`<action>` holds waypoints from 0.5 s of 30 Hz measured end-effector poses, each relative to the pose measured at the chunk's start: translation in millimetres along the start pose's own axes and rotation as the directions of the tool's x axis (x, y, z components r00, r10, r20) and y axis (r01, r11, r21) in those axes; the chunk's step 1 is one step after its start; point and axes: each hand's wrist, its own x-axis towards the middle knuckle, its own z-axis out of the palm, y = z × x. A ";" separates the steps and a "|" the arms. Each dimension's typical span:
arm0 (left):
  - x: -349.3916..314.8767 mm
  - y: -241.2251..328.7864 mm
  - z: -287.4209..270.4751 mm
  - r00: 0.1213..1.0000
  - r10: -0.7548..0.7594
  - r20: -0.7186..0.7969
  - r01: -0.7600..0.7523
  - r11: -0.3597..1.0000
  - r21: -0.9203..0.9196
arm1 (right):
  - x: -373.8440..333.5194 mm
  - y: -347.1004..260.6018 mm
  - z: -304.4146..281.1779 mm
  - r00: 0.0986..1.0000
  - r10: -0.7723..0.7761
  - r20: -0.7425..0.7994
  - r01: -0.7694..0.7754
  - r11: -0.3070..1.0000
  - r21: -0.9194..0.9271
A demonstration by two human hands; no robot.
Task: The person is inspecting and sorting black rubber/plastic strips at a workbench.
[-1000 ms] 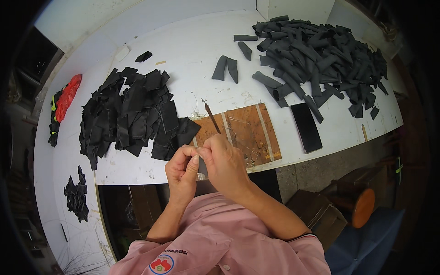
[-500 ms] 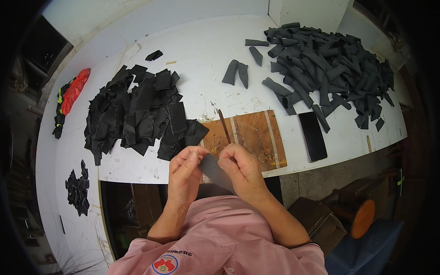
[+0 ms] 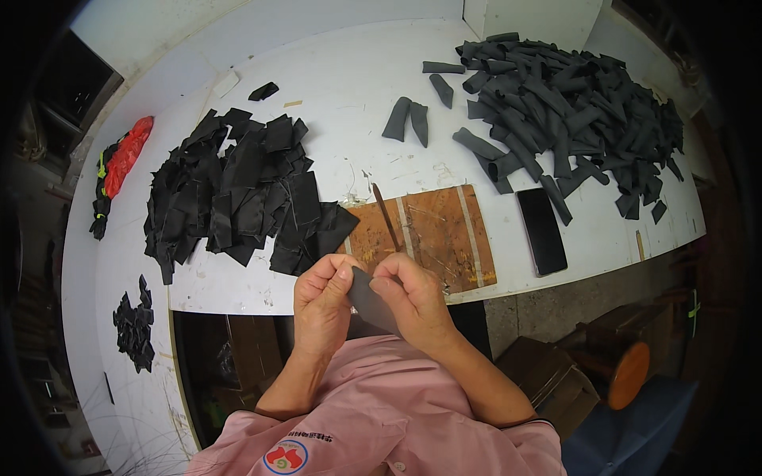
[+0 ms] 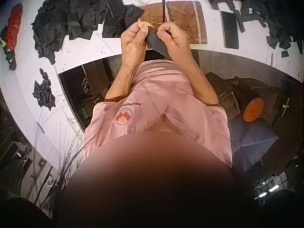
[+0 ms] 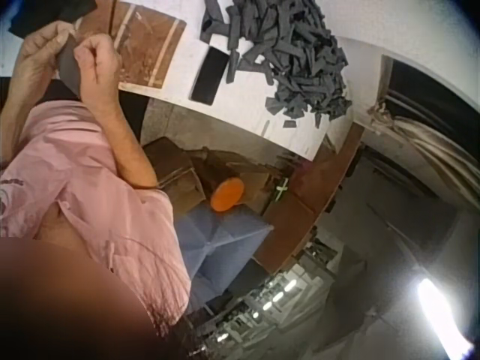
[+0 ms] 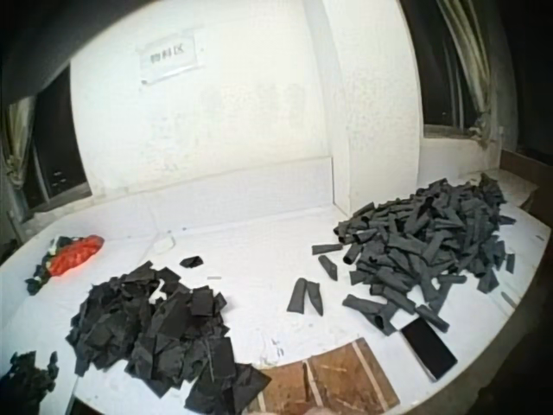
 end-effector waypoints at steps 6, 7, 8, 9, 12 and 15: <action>-2.5 5.5 8.7 0.988 -0.086 -0.124 0.060 0.977 -0.206 | -5.2 7.4 -2.9 0.998 -0.016 -0.055 0.020 0.997 0.075; -3.5 4.4 7.1 0.987 -0.096 -0.129 0.066 0.974 -0.217 | -5.9 8.3 -2.9 0.997 -0.030 -0.071 0.036 0.995 0.091; -4.7 2.7 5.0 0.987 -0.095 -0.130 0.065 0.974 -0.218 | -6.3 9.0 -3.3 0.997 -0.030 -0.070 0.037 0.995 0.090; -6.1 0.2 2.4 0.990 -0.091 -0.109 0.077 0.989 -0.126 | -6.7 9.6 -3.8 0.997 -0.035 -0.070 0.043 0.994 0.102; -9.4 -6.8 -5.6 0.994 -0.070 -0.083 0.071 0.997 0.012 | -10.1 11.8 -6.9 0.998 -0.034 -0.057 0.040 0.994 0.100; -10.9 -4.5 -6.4 0.995 -0.023 -0.099 0.033 0.995 0.097 | -14.4 7.8 -10.2 0.999 0.016 -0.030 -0.013 0.995 0.101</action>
